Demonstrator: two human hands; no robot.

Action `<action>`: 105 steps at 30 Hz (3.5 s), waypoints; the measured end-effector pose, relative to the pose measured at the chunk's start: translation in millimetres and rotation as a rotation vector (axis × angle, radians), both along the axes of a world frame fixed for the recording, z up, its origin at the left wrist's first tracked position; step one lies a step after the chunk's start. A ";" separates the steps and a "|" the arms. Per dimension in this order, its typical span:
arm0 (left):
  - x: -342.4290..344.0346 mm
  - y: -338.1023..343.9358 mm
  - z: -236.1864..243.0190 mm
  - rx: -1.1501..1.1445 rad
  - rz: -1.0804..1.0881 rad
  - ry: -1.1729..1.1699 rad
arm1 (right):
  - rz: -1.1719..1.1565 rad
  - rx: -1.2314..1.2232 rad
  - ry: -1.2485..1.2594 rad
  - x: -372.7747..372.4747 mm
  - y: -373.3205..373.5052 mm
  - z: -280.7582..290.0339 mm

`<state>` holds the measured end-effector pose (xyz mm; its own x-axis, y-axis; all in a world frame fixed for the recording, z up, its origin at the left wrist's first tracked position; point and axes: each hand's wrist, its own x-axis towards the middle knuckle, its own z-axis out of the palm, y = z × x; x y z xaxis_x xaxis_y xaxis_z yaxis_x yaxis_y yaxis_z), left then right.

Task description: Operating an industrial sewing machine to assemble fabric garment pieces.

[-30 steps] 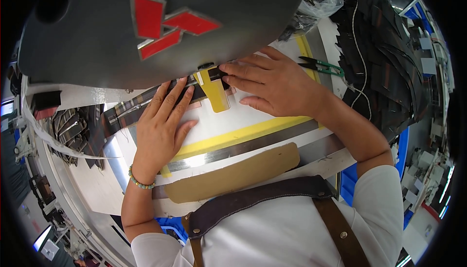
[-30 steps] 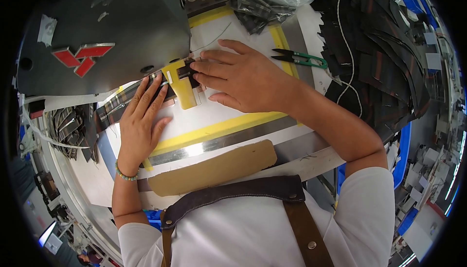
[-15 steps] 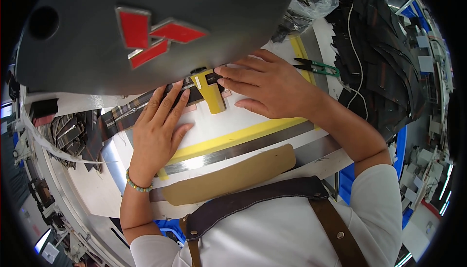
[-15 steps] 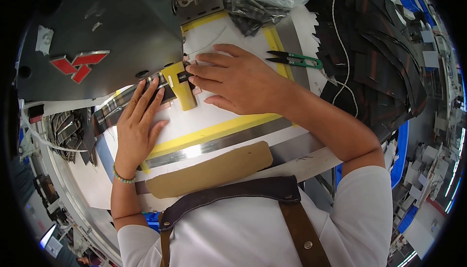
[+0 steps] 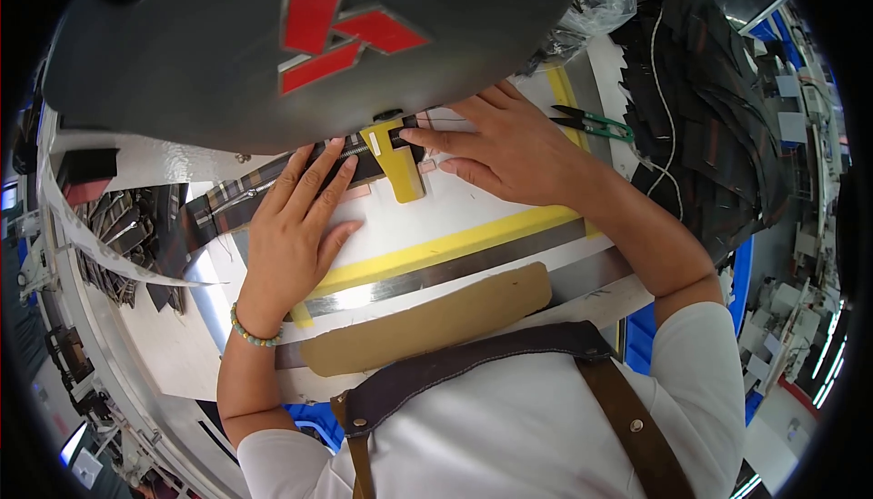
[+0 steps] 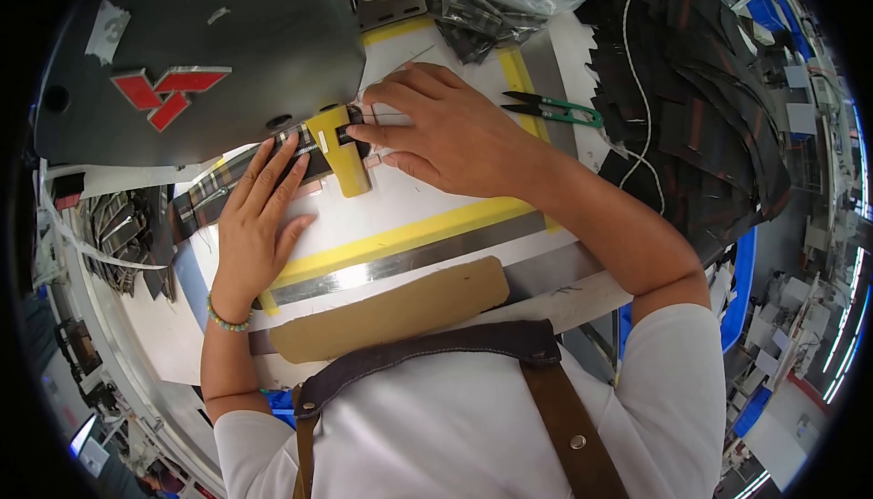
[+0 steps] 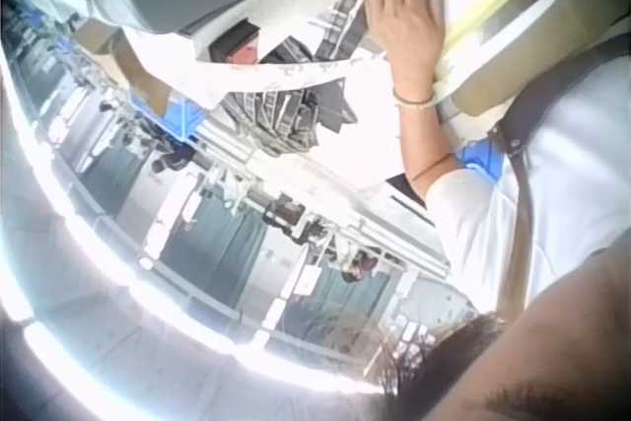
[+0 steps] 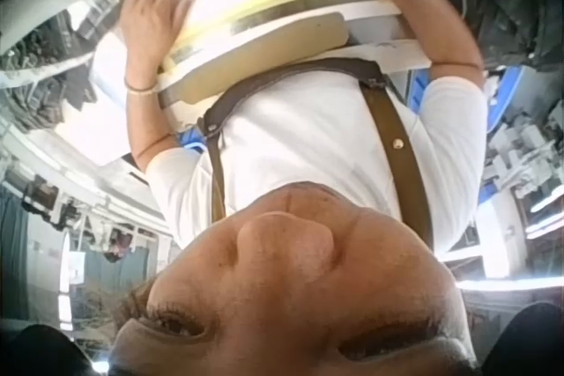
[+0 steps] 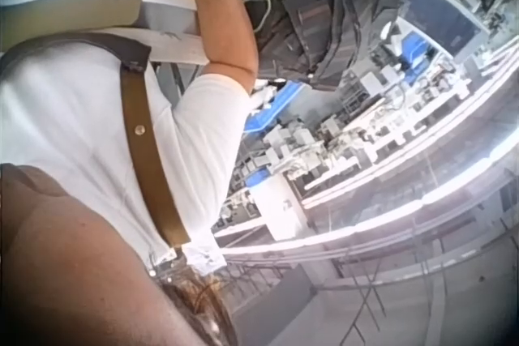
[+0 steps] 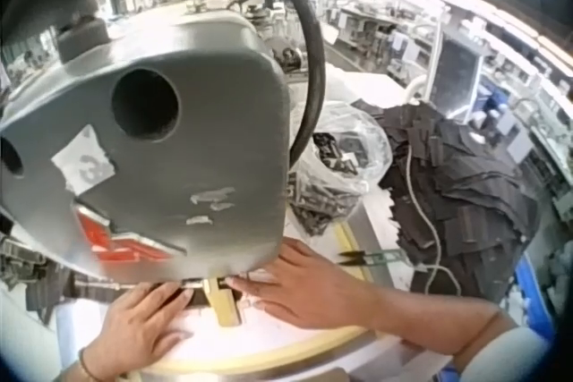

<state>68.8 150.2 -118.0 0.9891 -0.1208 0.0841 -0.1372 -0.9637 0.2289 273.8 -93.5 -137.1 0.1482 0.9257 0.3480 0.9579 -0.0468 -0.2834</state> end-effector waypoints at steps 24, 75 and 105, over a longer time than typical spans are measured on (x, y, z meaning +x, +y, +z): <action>-13.0 7.7 5.0 -0.098 -0.013 -0.034 | 0.067 -0.012 -0.054 -7.8 6.1 1.4; -142.8 67.0 12.1 -0.065 0.678 -1.176 | -0.025 0.519 -0.552 -70.2 -100.0 154.7; -55.8 -48.6 29.5 -0.578 -0.039 0.022 | -0.684 -0.279 -0.016 182.5 -39.3 18.1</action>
